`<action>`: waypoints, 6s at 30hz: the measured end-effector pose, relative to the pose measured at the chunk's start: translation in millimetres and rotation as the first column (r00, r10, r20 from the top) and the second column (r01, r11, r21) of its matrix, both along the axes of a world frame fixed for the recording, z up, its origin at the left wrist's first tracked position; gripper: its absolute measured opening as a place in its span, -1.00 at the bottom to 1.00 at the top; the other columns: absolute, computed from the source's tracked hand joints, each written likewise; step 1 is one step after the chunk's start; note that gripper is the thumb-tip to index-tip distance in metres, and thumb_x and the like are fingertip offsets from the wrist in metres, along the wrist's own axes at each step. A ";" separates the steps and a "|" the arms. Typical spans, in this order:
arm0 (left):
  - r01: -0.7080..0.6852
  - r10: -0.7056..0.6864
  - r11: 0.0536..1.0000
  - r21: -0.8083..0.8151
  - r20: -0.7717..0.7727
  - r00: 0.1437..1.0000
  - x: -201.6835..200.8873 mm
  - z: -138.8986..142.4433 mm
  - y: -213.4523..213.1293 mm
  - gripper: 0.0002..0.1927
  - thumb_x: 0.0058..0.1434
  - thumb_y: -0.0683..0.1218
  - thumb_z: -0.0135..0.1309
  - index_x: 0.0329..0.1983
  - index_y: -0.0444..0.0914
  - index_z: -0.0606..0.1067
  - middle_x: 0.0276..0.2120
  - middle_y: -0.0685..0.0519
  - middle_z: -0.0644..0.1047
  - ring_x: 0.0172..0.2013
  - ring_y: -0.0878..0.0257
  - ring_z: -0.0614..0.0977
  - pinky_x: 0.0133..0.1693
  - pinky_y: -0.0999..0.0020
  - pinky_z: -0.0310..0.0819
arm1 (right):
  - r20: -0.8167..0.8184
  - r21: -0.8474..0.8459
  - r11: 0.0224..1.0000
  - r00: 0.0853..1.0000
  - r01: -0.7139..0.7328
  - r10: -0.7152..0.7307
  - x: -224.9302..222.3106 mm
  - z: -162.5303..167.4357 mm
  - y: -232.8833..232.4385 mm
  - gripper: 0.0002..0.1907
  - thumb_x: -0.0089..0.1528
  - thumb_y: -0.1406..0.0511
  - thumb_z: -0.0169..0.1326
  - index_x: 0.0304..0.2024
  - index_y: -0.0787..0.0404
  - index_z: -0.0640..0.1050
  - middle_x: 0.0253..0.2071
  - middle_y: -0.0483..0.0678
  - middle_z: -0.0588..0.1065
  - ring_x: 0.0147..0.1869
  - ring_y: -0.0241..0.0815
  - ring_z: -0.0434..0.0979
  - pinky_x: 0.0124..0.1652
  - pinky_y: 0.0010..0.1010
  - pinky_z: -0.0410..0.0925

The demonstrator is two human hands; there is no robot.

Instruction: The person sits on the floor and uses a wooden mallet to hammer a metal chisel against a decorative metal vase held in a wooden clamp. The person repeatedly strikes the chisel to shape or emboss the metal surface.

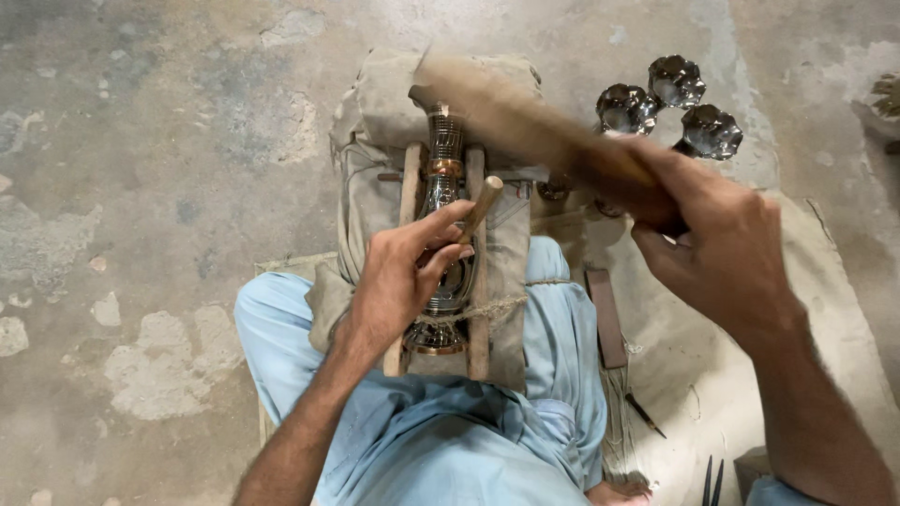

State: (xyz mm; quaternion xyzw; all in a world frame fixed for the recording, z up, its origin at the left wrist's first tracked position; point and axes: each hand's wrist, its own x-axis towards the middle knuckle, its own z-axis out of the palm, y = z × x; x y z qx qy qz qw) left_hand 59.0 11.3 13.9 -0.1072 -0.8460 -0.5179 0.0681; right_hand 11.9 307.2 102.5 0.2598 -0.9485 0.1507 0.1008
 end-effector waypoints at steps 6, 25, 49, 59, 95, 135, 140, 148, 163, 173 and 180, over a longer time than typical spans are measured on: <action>0.029 -0.031 0.998 -0.058 -0.034 0.999 -5.8 4.9 -0.6 -0.48 0.20 -0.16 0.28 0.24 -0.12 0.47 -0.21 -0.04 0.71 -0.23 0.18 0.77 -0.27 0.23 0.69 | 0.033 0.130 0.986 0.994 0.101 -0.106 13.1 -6.0 9.5 -0.26 0.18 0.39 0.23 0.41 -0.08 0.39 -0.08 0.00 0.65 -0.26 -0.11 0.68 -0.30 -0.29 0.54; 0.290 -0.292 0.939 -0.186 0.018 0.956 -23.8 21.6 -3.3 -0.47 0.17 -0.19 0.23 0.24 -0.12 0.48 -0.28 -0.06 0.68 -0.32 0.08 0.73 -0.24 0.15 0.61 | 0.245 -0.527 0.809 0.958 0.260 -0.148 48.5 -63.5 11.8 -0.38 0.21 0.37 0.18 0.32 0.05 0.35 -0.18 -0.04 0.60 -0.14 -0.13 0.67 -0.15 -0.26 0.55; 0.316 -0.317 0.948 -0.036 -0.060 0.946 -19.8 15.2 -11.1 -0.41 0.18 -0.24 0.23 0.30 -0.13 0.41 -0.15 0.00 0.70 -0.19 0.22 0.75 -0.18 0.25 0.66 | 0.215 -0.248 0.930 0.952 0.270 -0.219 72.2 -100.8 30.8 -0.31 0.11 0.42 0.16 0.31 0.10 0.36 -0.25 0.03 0.60 -0.24 -0.01 0.67 -0.21 -0.15 0.53; 0.350 -0.350 0.937 0.003 0.024 0.936 -21.2 9.5 -15.2 -0.44 0.21 -0.20 0.23 0.30 -0.13 0.43 -0.22 0.00 0.71 -0.21 0.25 0.77 -0.20 0.30 0.68 | 0.333 0.025 0.980 0.923 0.198 -0.194 69.2 -110.5 16.2 -0.17 0.06 0.29 0.31 0.39 -0.18 0.36 -0.08 -0.04 0.55 -0.26 -0.09 0.66 -0.25 -0.26 0.59; 0.199 -0.199 0.980 0.004 -0.027 0.980 -4.9 -2.1 -5.5 -0.44 0.21 -0.24 0.20 0.29 -0.09 0.43 -0.16 0.02 0.71 -0.22 0.21 0.77 -0.20 0.27 0.70 | -0.066 -0.156 0.986 0.995 0.062 -0.073 34.9 -54.6 30.2 -0.15 0.15 0.39 0.23 0.49 -0.01 0.32 -0.05 0.14 0.59 -0.16 -0.08 0.63 -0.19 -0.26 0.51; -0.200 0.234 0.931 0.306 -0.078 0.969 27.8 -29.4 9.9 -0.49 0.26 -0.24 0.28 0.23 -0.22 0.37 -0.19 0.00 0.71 -0.14 0.27 0.78 -0.25 0.43 0.72 | -0.125 0.743 0.668 0.987 0.026 0.100 -7.7 25.9 -11.4 -0.35 0.25 0.12 0.11 0.41 -0.37 0.37 0.01 -0.10 0.52 -0.14 -0.22 0.55 -0.29 -0.38 0.53; -0.210 0.242 0.928 0.309 -0.067 0.968 30.2 -29.6 10.5 -0.48 0.27 -0.24 0.27 0.25 -0.23 0.36 -0.19 0.00 0.70 -0.11 0.26 0.78 -0.23 0.42 0.74 | -0.174 0.711 0.702 0.978 0.043 0.116 -4.3 25.3 -13.9 -0.41 0.27 0.11 0.15 0.37 -0.41 0.40 0.00 -0.15 0.54 -0.17 -0.23 0.53 -0.37 -0.38 0.52; -0.205 0.242 0.940 0.274 -0.107 0.964 32.8 -30.1 11.9 -0.51 0.30 -0.27 0.24 0.25 -0.22 0.36 -0.15 -0.05 0.70 -0.10 0.21 0.78 -0.17 0.39 0.76 | -0.301 0.552 0.829 0.908 -0.084 0.292 5.5 73.3 -42.3 -0.52 0.33 0.18 0.20 0.31 -0.24 0.52 -0.30 -0.19 0.59 -0.41 -0.31 0.58 -0.43 -0.45 0.45; -0.139 0.155 0.968 0.209 -0.061 0.986 27.4 -20.7 7.4 -0.51 0.29 -0.23 0.23 0.25 -0.23 0.38 -0.17 -0.03 0.71 -0.14 0.23 0.79 -0.18 0.37 0.74 | -0.351 0.568 0.822 0.914 0.036 0.203 11.4 49.0 -35.1 -0.43 0.22 0.23 0.23 0.30 -0.27 0.52 -0.34 -0.25 0.61 -0.45 -0.35 0.55 -0.44 -0.49 0.46; 0.128 -0.124 0.990 0.050 -0.075 0.989 4.3 -3.3 -6.0 -0.49 0.24 -0.25 0.22 0.27 -0.17 0.44 -0.18 -0.04 0.70 -0.18 0.21 0.79 -0.21 0.30 0.73 | -0.107 0.078 0.985 0.984 0.154 -0.145 36.3 -6.8 -2.9 -0.32 0.22 0.40 0.24 0.39 -0.09 0.45 -0.20 -0.09 0.61 -0.27 -0.17 0.62 -0.27 -0.28 0.49; 0.324 -0.335 0.935 -0.141 -0.061 0.940 -9.1 9.9 -12.3 -0.43 0.18 -0.25 0.26 0.28 -0.10 0.47 -0.17 0.01 0.69 -0.29 0.17 0.74 -0.21 0.17 0.68 | 0.049 -0.289 0.938 0.981 0.194 -0.187 61.5 -54.7 10.1 -0.36 0.16 0.43 0.21 0.32 0.09 0.44 -0.13 -0.01 0.63 -0.14 -0.14 0.68 -0.13 -0.29 0.53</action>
